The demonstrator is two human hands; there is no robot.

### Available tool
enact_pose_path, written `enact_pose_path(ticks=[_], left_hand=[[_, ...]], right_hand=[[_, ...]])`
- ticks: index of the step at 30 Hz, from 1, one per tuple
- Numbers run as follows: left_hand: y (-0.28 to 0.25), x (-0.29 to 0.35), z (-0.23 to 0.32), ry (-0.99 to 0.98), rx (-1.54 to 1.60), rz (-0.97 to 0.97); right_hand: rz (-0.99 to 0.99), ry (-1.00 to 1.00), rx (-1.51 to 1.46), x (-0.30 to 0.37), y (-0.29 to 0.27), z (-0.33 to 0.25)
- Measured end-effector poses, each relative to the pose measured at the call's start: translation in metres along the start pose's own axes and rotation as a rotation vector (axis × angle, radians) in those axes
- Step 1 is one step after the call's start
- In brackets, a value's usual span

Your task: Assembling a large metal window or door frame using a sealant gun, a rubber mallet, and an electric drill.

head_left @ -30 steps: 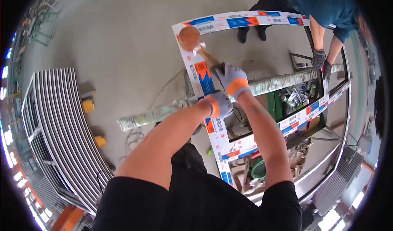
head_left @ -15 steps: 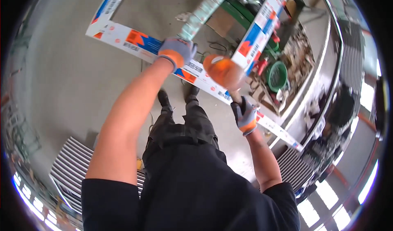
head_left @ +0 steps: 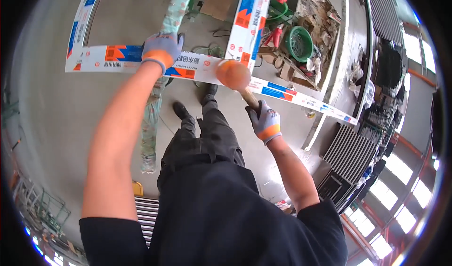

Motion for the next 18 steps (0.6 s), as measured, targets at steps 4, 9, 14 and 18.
enact_pose_path(ticks=[4,9,14,18], left_hand=[[0.023,0.005,-0.024,-0.021,-0.024,0.016],[0.014,0.011,-0.014,0.016,-0.022,0.134],[0.017,0.01,-0.012,0.035,-0.005,0.157],[0.019,0.003,-0.008,0.025,-0.007,0.096]], right_hand=[[-0.03,-0.011,-0.056,-0.001,0.009,-0.003],[0.044,0.148,-0.225,-0.064,-0.035,0.023],[0.277,0.137,-0.228,-0.223,-0.079,0.061],[0.417,0.059,-0.202,-0.358,-0.152,0.079]])
Point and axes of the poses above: each hand's wrist, its own x-axis away from the middle knuckle, its own y-axis out of the palm, z = x × y, the point moved 9 cm from there along -x, towards the middle knuckle, and after that the axes turned 12 degrees about x, right-handed, at the moved point
